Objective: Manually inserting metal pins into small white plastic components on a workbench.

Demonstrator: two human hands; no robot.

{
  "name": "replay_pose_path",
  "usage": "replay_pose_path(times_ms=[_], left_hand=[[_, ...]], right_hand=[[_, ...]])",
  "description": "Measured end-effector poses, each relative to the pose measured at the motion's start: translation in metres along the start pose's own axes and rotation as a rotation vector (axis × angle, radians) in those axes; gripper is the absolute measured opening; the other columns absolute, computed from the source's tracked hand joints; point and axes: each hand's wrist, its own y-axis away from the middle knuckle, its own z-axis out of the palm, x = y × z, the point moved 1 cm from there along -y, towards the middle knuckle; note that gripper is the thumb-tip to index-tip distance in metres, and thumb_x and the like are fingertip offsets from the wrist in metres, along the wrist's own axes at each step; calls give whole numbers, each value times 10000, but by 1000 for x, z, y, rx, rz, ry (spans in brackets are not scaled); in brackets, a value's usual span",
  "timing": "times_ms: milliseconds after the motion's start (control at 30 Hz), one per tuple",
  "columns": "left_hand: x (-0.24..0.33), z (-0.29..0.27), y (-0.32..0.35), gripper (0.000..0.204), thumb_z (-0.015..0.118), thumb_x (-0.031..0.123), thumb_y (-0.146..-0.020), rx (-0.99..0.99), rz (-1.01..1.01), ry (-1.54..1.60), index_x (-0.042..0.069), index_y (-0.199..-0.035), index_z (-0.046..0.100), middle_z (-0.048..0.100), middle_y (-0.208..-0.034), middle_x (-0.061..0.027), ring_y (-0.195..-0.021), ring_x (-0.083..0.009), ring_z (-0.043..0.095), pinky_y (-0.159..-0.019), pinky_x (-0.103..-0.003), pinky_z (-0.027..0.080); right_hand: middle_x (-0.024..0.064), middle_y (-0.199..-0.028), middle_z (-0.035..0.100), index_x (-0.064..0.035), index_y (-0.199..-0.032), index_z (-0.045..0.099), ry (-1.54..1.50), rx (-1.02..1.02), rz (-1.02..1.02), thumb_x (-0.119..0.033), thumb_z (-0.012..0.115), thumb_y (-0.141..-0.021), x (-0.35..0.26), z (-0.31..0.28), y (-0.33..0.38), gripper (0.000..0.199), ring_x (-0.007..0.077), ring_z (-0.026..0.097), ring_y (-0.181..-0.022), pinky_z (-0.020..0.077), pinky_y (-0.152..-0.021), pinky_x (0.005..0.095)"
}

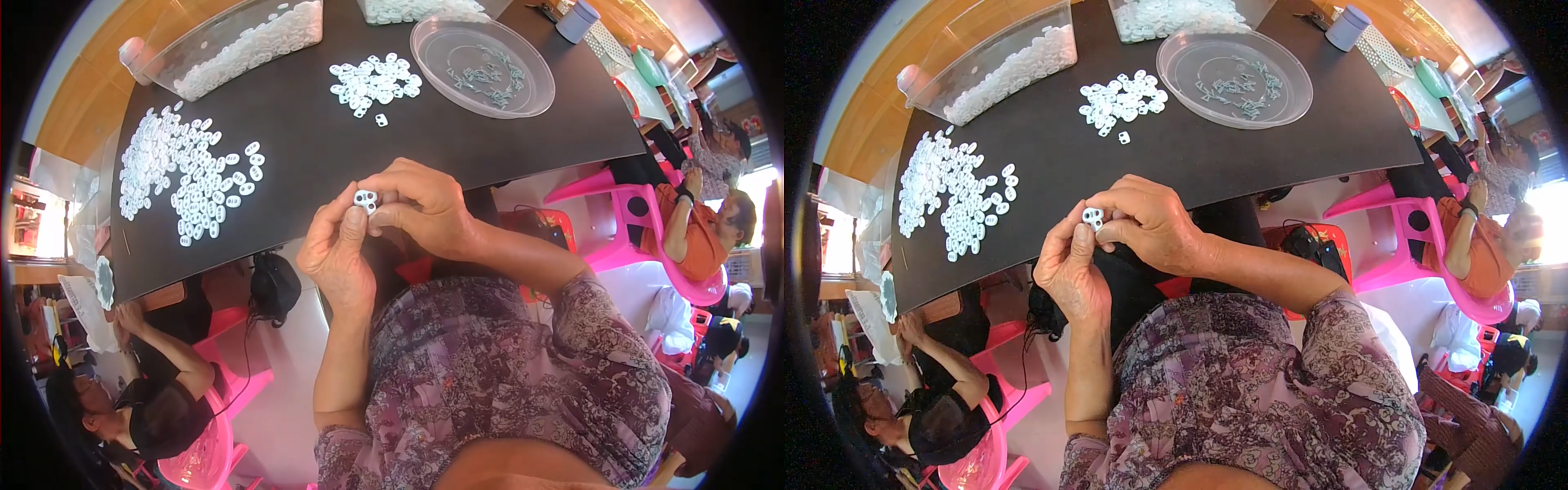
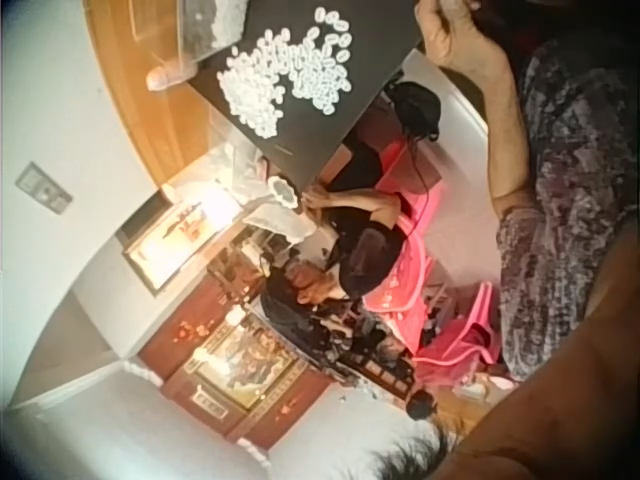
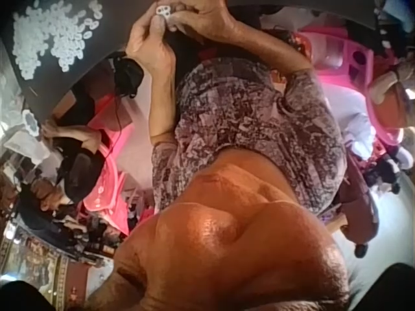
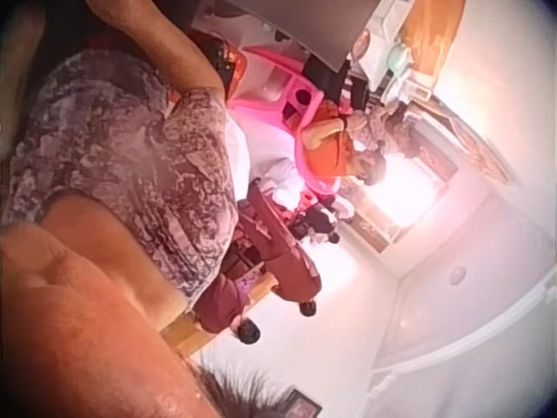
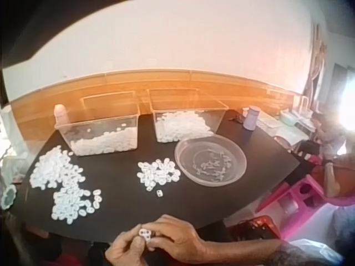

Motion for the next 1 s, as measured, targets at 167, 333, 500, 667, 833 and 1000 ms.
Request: replay_pose_path(times_ms=[167, 333, 500, 667, 833, 1000], left_hand=[[-4, 1, 4, 188, 617, 18, -835, 43, 63, -36, -59, -1006, 627, 580, -822, -57, -689, -115, 539, -618, -228, 459], [-6, 2, 6, 215, 639, 86, -839, 76, 90, -21, -63, -991, 607, 621, -842, -82, -686, -112, 545, -604, -227, 446], [-6, -4, 4, 193, 625, 70, -846, 64, 60, -22, -58, -989, 609, 614, -865, -75, -727, -113, 556, -651, -234, 460], [0, -3, 5, 189, 611, 53, -854, 57, 50, -5, -55, -1008, 599, 618, -904, -84, -796, -123, 575, -716, -244, 477], [5, 2, 6, 203, 628, 79, -846, 78, 45, 7, -57, -994, 598, 628, -886, -85, -753, -120, 573, -668, -233, 471], [3, 2, 6, 198, 618, 79, -854, 85, 55, -10, -59, -994, 597, 626, -885, -88, -750, -122, 572, -647, -233, 471]], right_hand=[[64, -720, 596, 8, -945, 627, -5, 79, -95, 24, 654, -685, 4, 7, 4, 261, 184, 547, -685, 453, -595, 299], [61, -734, 607, -2, -976, 625, 46, 94, -185, 28, 653, -693, 6, 9, 5, 285, 178, 544, -675, 450, -597, 292], [60, -733, 600, -4, -949, 627, 68, 71, -125, 14, 669, -681, 2, 11, 5, 272, 194, 546, -686, 456, -605, 307], [59, -731, 599, -11, -1003, 608, 62, 47, -147, 7, 679, -677, 0, 11, 5, 333, 186, 542, -683, 451, -610, 301], [59, -734, 598, -7, -1011, 596, 32, 87, -135, 1, 677, -684, 4, 14, 9, 337, 194, 537, -666, 446, -602, 306], [69, -744, 589, -2, -1002, 585, 106, 88, -220, -14, 664, -702, 3, 14, 7, 310, 209, 530, -647, 439, -585, 311]])
